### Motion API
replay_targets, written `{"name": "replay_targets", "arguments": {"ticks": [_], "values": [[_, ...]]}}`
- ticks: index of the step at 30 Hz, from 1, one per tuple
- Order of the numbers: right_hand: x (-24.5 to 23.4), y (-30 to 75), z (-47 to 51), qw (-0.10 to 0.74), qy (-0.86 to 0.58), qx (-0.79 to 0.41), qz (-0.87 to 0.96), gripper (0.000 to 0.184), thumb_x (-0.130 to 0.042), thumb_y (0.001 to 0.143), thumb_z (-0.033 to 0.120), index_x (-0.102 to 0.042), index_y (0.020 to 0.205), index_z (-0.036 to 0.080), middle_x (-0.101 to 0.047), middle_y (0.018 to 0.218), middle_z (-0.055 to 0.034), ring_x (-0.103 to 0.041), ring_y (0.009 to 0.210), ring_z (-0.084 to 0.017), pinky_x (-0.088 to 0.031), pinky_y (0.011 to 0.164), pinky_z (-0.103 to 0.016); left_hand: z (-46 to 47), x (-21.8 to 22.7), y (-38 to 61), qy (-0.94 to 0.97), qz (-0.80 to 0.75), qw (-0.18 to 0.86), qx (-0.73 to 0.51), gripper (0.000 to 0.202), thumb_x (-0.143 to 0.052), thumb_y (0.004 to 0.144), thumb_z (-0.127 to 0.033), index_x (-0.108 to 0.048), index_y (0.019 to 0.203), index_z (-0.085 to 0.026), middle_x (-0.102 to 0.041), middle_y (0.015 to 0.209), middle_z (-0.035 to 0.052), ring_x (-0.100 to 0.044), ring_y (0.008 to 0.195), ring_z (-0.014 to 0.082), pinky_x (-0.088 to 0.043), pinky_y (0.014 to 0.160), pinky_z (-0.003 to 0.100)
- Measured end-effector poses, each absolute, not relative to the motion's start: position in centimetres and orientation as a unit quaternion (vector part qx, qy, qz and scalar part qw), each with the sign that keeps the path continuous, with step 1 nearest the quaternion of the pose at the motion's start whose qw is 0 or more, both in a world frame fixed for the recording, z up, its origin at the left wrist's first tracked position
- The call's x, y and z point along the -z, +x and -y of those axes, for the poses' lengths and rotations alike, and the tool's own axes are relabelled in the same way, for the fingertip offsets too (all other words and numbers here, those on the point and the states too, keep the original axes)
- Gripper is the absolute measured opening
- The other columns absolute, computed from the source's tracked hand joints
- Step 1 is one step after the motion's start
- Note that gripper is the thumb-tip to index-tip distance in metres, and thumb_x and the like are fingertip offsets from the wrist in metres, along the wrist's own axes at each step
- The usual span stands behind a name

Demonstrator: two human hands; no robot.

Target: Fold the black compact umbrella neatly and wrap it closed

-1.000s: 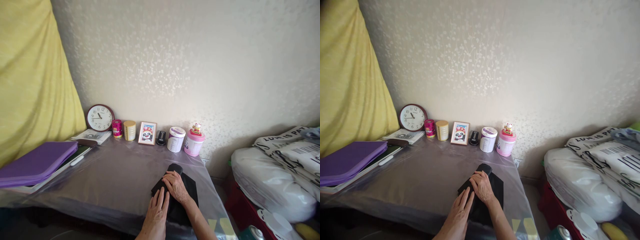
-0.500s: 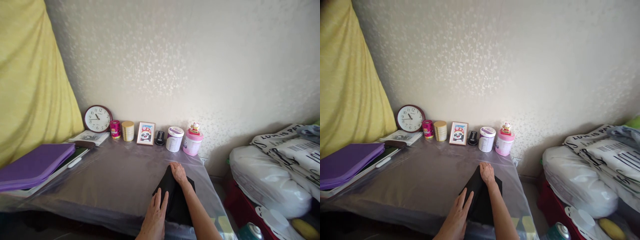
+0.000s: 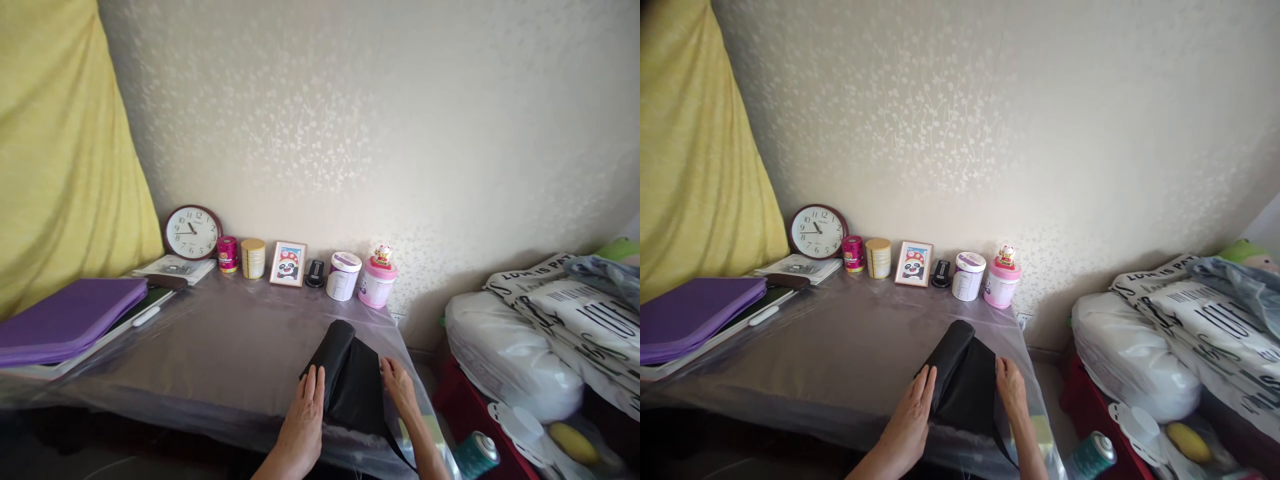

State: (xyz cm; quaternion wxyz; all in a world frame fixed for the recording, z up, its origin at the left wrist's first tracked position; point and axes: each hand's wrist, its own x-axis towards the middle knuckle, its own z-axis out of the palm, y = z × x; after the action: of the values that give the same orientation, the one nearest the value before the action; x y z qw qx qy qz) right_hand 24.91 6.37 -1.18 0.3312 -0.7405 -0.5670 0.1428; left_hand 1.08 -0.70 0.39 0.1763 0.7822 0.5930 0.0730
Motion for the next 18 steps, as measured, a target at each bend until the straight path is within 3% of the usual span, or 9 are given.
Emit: {"name": "replay_targets", "arguments": {"ticks": [3,10,18], "values": [[1.5,24.2,-5.1,0.347,-0.733,-0.199,0.551,0.041,-0.034,0.079,0.047,-0.061,0.09,0.018,-0.066,0.086,-0.0084,-0.062,0.081,-0.023,-0.044,0.066,-0.029,0.7,-0.3,1.1,0.783,-0.592,0.177,-0.072,0.09,-0.034,0.061,0.008,0.005,0.138,-0.016,0.003,0.147,0.0072,-0.009,0.133,0.019,-0.018,0.106,0.028],[-0.2,22.4,-4.1,0.342,-0.724,-0.163,0.576,0.038,-0.037,0.079,0.05,-0.059,0.091,0.021,-0.065,0.072,-0.0042,-0.06,0.067,-0.021,-0.04,0.063,-0.028,0.8,-1.1,1.2,0.783,-0.593,0.174,-0.072,0.088,-0.035,0.061,0.008,0.003,0.138,-0.013,0.001,0.147,0.0091,-0.01,0.133,0.0194,-0.02,0.105,0.027],[-0.1,22.0,-4.8,0.317,-0.718,-0.15,0.601,0.037,-0.039,0.078,0.048,-0.058,0.088,0.018,-0.064,0.074,-0.0067,-0.06,0.072,-0.022,-0.038,0.064,-0.029,0.8,-0.7,1.2,0.783,-0.593,0.171,-0.078,0.087,-0.035,0.061,0.008,0.001,0.138,-0.011,0.001,0.146,0.0122,-0.009,0.133,0.0203,-0.019,0.106,0.028]]}}
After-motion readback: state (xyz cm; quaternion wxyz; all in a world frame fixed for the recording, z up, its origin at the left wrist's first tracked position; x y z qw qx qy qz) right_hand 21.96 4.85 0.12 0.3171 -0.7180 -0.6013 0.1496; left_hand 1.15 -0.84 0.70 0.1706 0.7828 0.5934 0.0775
